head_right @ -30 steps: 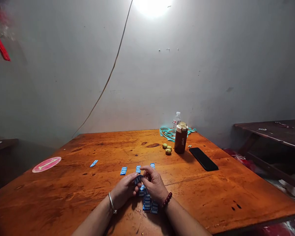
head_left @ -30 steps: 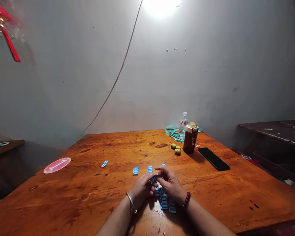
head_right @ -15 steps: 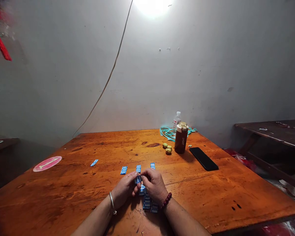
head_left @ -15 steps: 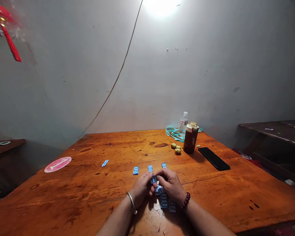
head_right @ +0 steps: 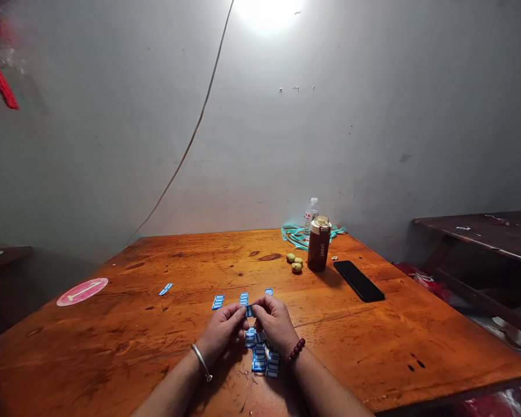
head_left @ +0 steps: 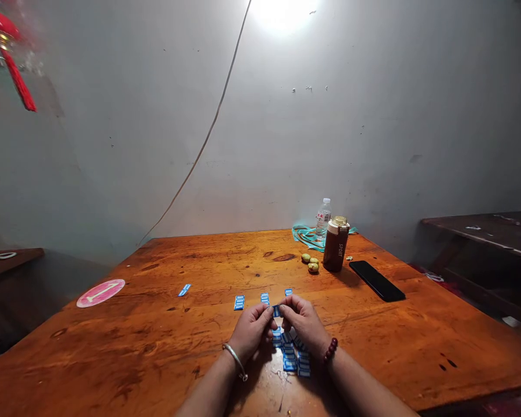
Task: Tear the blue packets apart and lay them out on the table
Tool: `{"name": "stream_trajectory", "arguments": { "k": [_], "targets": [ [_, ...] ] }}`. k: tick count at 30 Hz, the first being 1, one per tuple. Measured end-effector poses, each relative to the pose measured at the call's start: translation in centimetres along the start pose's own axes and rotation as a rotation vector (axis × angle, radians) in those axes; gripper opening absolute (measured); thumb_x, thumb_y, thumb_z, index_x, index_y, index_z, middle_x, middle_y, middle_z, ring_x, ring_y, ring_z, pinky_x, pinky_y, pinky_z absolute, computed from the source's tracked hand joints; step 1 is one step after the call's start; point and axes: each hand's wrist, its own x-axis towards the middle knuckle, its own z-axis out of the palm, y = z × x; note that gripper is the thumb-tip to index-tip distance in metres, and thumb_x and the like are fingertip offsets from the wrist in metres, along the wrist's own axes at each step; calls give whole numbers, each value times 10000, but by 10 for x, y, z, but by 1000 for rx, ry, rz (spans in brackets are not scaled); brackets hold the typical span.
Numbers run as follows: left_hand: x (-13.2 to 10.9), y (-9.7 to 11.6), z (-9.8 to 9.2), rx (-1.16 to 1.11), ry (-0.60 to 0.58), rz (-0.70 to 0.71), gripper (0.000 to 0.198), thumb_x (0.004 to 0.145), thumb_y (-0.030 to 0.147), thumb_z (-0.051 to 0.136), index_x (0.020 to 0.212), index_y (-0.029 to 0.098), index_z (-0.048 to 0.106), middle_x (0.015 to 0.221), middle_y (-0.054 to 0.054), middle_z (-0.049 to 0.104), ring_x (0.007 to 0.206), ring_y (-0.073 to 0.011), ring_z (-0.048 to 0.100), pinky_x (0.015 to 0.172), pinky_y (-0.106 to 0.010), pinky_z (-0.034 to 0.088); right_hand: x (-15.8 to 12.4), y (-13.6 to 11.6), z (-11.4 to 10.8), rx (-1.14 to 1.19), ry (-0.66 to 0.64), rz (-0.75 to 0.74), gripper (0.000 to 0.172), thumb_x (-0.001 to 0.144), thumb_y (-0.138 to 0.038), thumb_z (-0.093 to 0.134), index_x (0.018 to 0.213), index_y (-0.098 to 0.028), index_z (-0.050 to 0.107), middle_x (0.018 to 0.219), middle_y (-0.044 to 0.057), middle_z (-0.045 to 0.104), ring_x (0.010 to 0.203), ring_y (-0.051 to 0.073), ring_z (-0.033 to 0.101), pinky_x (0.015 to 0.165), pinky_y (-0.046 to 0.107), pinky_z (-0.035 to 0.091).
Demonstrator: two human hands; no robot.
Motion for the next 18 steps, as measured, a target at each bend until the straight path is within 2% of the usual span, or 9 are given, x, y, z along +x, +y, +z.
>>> {"name": "stream_trajectory", "arguments": {
  "k": [4,7,10,13,16,18],
  "targets": [
    [-2,5,1,-160,-29,-141,353,669,489,548,733,147,495,581,4,565,400,-53,472,392,-161,333,-2,2,1,-79,-2,-49,212,740,-365,496,681,-163,527,516,-41,472,439,77,435,415,186,324],
    [-4,8,1,-230,-39,-189,376,692,502,514,810,146,503,601,-10,573,432,-57,497,406,-152,345,-3,3,2,-102,-25,-79,205,759,-354,476,687,-169,524,545,-35,477,461,79,435,428,186,328],
    [-4,8,0,-235,-23,-208,374,675,487,541,812,140,513,574,-3,563,411,-50,480,389,-142,326,-4,4,4,-116,-51,-92,196,770,-347,463,700,-174,522,554,-34,473,464,80,434,429,186,330],
    [-3,7,-1,-231,-9,-208,359,675,465,550,820,138,519,547,6,554,382,-47,460,366,-140,307,-5,3,4,-118,-76,-116,165,785,-320,442,814,-189,539,584,-34,488,468,79,429,431,184,328],
    [-2,7,-1,-245,-30,-193,332,688,447,541,804,137,518,533,17,539,376,-44,454,355,-132,285,-6,2,4,-158,-115,-180,194,780,-277,457,945,-210,535,629,-24,539,529,95,476,495,196,366],
    [-3,7,-1,-255,-46,-179,317,695,438,537,784,134,517,531,20,533,382,-43,456,354,-128,275,-7,0,3,-225,-131,-235,209,763,-250,485,959,-213,546,644,-19,560,571,106,499,547,209,383]
  ]
}}
